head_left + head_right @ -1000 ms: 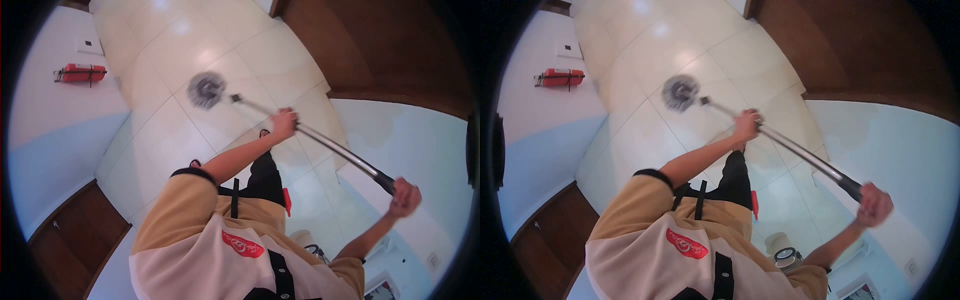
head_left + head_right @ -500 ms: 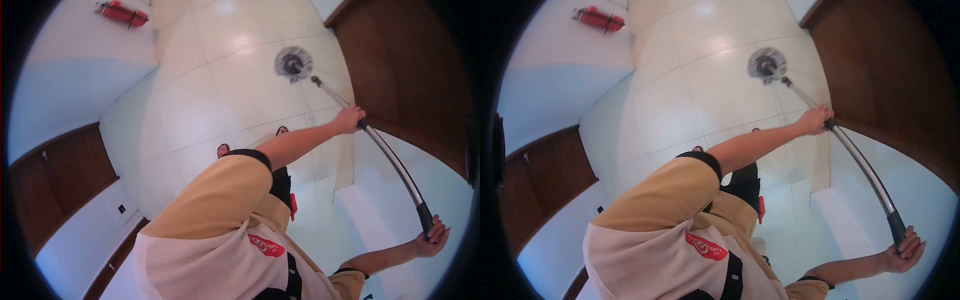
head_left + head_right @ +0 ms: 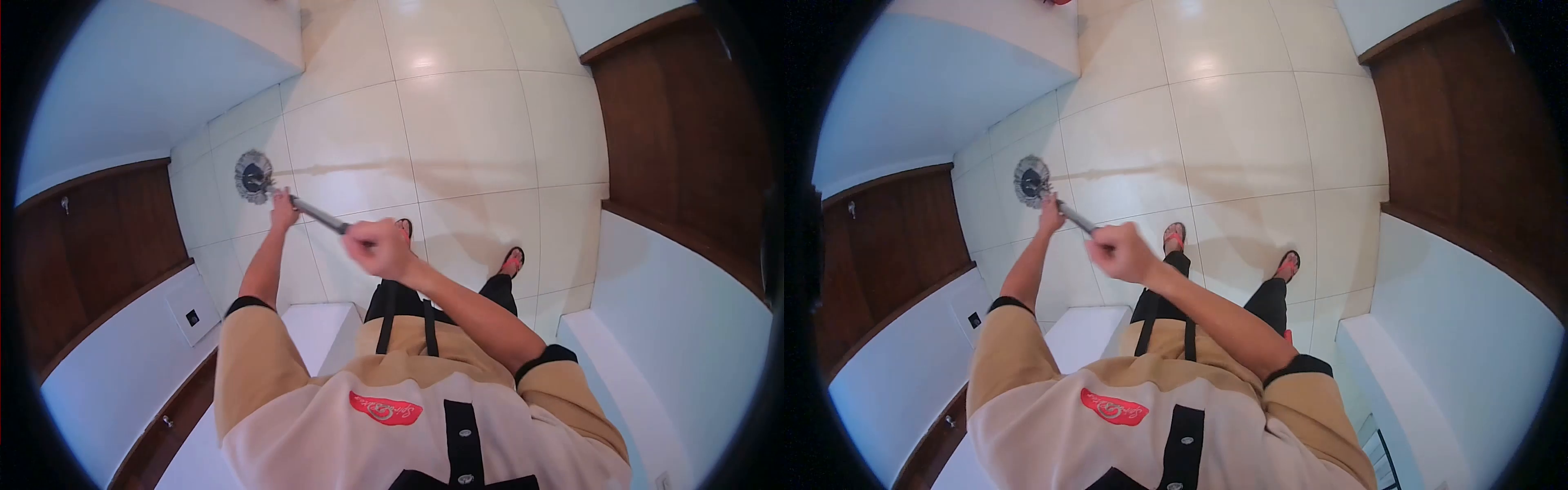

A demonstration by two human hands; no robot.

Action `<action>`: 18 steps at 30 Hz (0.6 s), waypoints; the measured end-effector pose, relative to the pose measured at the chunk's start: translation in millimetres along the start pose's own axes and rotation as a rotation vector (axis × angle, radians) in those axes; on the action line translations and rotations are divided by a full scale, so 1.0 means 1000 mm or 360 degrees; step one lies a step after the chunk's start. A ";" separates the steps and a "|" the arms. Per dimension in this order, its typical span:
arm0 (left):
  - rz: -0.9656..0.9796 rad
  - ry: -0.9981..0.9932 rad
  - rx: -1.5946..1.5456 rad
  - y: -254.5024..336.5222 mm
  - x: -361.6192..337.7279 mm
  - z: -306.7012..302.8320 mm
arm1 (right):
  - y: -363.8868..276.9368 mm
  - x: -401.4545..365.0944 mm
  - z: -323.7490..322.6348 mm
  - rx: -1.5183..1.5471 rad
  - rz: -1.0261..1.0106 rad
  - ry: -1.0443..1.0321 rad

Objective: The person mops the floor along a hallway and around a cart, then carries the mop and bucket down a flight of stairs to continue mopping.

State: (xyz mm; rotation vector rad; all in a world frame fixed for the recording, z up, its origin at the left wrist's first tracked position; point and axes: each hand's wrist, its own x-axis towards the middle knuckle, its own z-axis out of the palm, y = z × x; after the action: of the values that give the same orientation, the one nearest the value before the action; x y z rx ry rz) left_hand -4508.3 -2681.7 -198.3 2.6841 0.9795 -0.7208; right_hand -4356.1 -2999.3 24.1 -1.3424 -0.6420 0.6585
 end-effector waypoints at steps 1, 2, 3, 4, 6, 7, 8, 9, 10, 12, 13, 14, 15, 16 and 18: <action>-0.0118 0.0095 0.0023 -0.024 0.007 -0.007 | -0.005 0.014 0.023 -0.0006 -0.0100 0.0041; -0.0082 0.0107 0.0055 -0.023 0.016 0.005 | -0.005 0.011 0.019 0.0000 -0.0037 -0.0061; -0.0040 0.0102 0.0093 -0.002 0.011 0.003 | -0.003 0.002 0.004 0.0058 -0.0032 0.0071; -0.0004 0.0096 0.0127 0.015 0.001 0.001 | -0.007 -0.011 -0.012 0.0117 -0.0023 0.0197; 0.0345 0.0101 0.0000 0.092 -0.008 0.035 | -0.027 -0.065 -0.098 0.0221 0.0175 0.0190; 0.0671 0.0078 -0.0127 0.147 -0.012 0.059 | -0.038 -0.108 -0.156 -0.0115 0.0404 0.0202; 0.0939 0.0294 -0.0356 0.227 -0.040 0.067 | -0.074 -0.149 -0.205 -0.0128 0.0514 0.0437; 0.1054 -0.0031 -0.0091 0.314 -0.067 0.072 | -0.102 -0.203 -0.262 -0.0266 0.0493 0.0613; 0.1222 0.0092 -0.0215 0.397 -0.099 0.097 | -0.121 -0.264 -0.314 0.0110 0.0039 0.0722; 0.1480 -0.0001 -0.0409 0.556 -0.199 0.071 | -0.215 -0.404 -0.395 -0.2725 -0.0190 0.0725; 0.1692 -0.0098 -0.0496 0.628 -0.241 0.074 | -0.270 -0.447 -0.409 -0.2347 -0.0176 0.0973; 0.1901 -0.0273 -0.0666 0.682 -0.280 0.040 | -0.311 -0.468 -0.407 -0.1819 -0.0037 0.1314; 0.2070 -0.0153 -0.0765 0.736 -0.309 0.043 | -0.353 -0.487 -0.404 -0.1245 -0.0020 0.1675; 0.2161 -0.0321 -0.0656 0.783 -0.329 0.041 | -0.368 -0.479 -0.394 -0.0954 -0.0179 0.1691; 0.2307 -0.0315 -0.0730 0.852 -0.348 0.049 | -0.370 -0.478 -0.392 -0.0920 -0.0434 0.2103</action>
State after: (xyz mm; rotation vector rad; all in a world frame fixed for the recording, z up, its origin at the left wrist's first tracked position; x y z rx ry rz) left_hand -4206.1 -3540.0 -51.6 2.0491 -0.7785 -0.3072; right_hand -4358.0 -3653.3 325.4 -1.8095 0.1153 -0.7165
